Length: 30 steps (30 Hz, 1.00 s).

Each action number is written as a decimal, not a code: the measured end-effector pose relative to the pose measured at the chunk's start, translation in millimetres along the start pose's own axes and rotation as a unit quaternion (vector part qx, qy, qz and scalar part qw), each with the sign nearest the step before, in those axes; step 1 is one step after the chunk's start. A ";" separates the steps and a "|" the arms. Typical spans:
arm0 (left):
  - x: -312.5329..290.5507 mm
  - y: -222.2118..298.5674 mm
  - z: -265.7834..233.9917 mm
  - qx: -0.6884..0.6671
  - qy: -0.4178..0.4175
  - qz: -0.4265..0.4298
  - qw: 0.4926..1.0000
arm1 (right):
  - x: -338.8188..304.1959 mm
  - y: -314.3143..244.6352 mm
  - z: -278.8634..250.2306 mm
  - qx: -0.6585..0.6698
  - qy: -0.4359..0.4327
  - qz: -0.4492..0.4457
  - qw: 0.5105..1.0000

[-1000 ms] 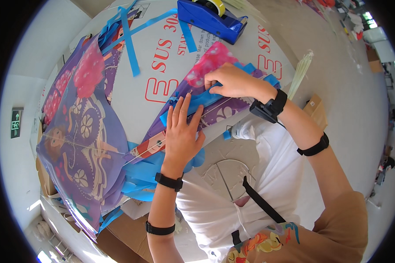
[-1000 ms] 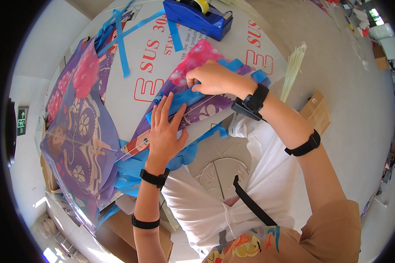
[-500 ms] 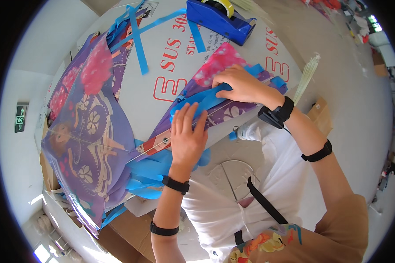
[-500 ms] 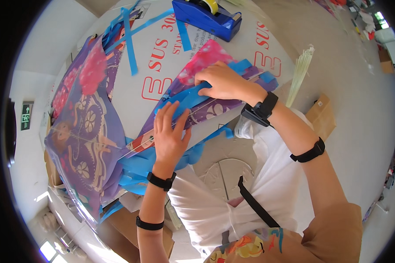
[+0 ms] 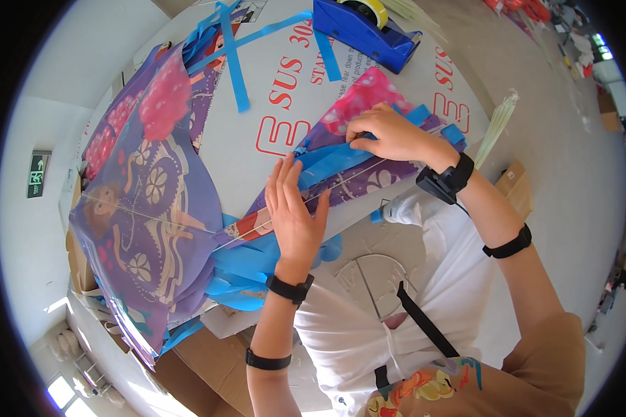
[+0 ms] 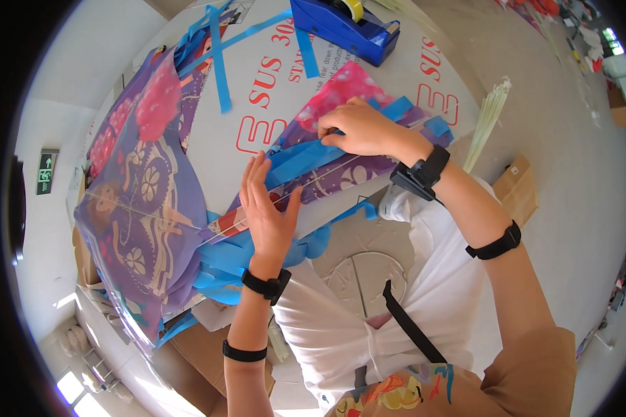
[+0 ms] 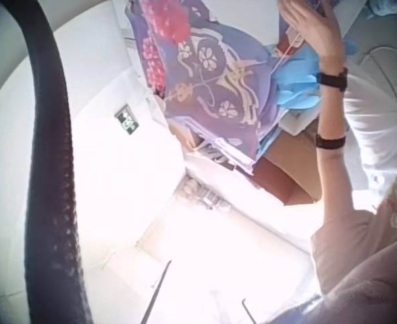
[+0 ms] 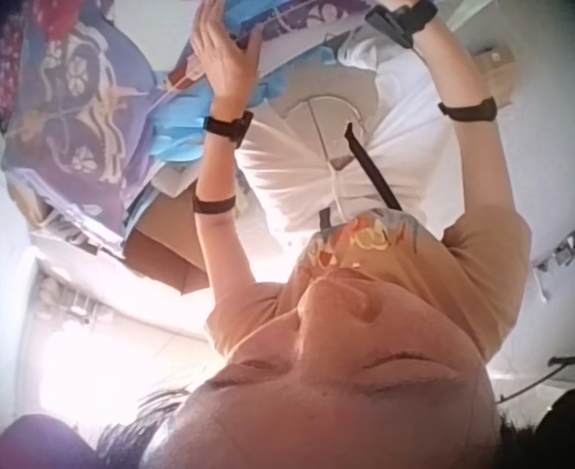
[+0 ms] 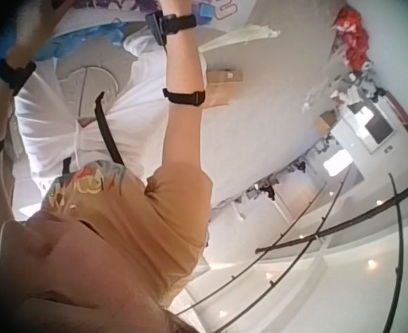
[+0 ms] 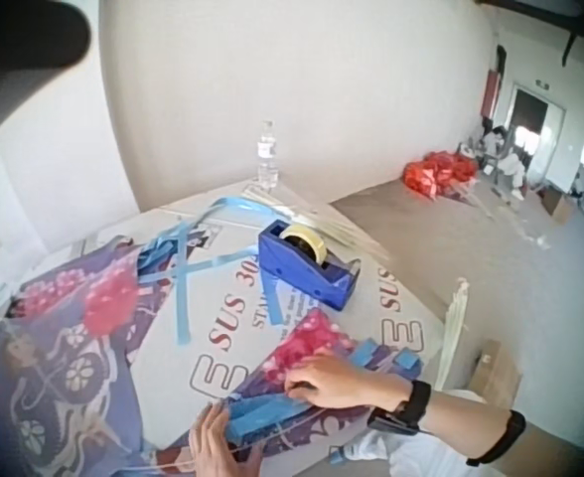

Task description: Assembling plastic kites by attaching blue tails using adhesive tape.

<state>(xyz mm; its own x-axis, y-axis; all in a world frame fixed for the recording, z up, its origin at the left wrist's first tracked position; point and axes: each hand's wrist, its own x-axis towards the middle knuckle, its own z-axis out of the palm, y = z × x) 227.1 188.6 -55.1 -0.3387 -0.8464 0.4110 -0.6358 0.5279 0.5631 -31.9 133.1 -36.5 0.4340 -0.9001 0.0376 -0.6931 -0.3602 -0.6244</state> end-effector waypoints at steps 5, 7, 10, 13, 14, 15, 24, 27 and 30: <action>8.4 -9.1 2.0 0.025 -0.026 -0.032 0.999 | 1.9 -2.1 1.5 -0.030 0.026 0.001 0.999; 14.3 -12.9 1.0 0.016 -0.042 -0.064 0.997 | 2.9 -2.7 1.8 -0.029 0.033 0.006 0.999; 22.0 -15.1 -3.8 -0.048 -0.027 -0.054 0.997 | 3.5 -2.3 1.0 -0.008 0.027 0.025 0.999; 27.3 -14.8 -15.2 -0.093 -0.068 -0.045 0.992 | 3.0 -1.4 -0.4 -0.007 0.007 0.041 0.999; 28.6 -14.8 -19.8 -0.091 -0.085 -0.050 0.991 | 2.9 -1.2 -0.4 -0.006 0.010 0.039 0.999; 29.5 -14.9 -24.7 -0.092 -0.101 -0.053 0.989 | 2.8 -1.2 0.0 -0.003 0.015 0.034 0.999; 28.7 -25.3 -32.9 0.019 -0.077 0.017 0.997 | 2.8 -4.3 -1.1 -0.026 0.000 0.050 0.998; 27.5 -28.4 -26.1 -0.065 -0.056 -0.055 0.995 | 4.0 -11.8 -1.2 -0.060 0.049 -0.035 0.996; 31.8 -31.8 -22.6 -0.185 -0.040 -0.128 0.973 | 3.4 -25.9 4.0 -0.066 0.085 -0.117 0.987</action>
<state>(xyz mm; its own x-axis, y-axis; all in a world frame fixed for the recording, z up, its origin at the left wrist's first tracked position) 252.3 146.4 -43.7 -0.2646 -0.9485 0.1741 -0.4177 0.2754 0.8658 -10.2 140.3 -23.4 0.4965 -0.8124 0.3059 -0.6586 -0.5821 -0.4769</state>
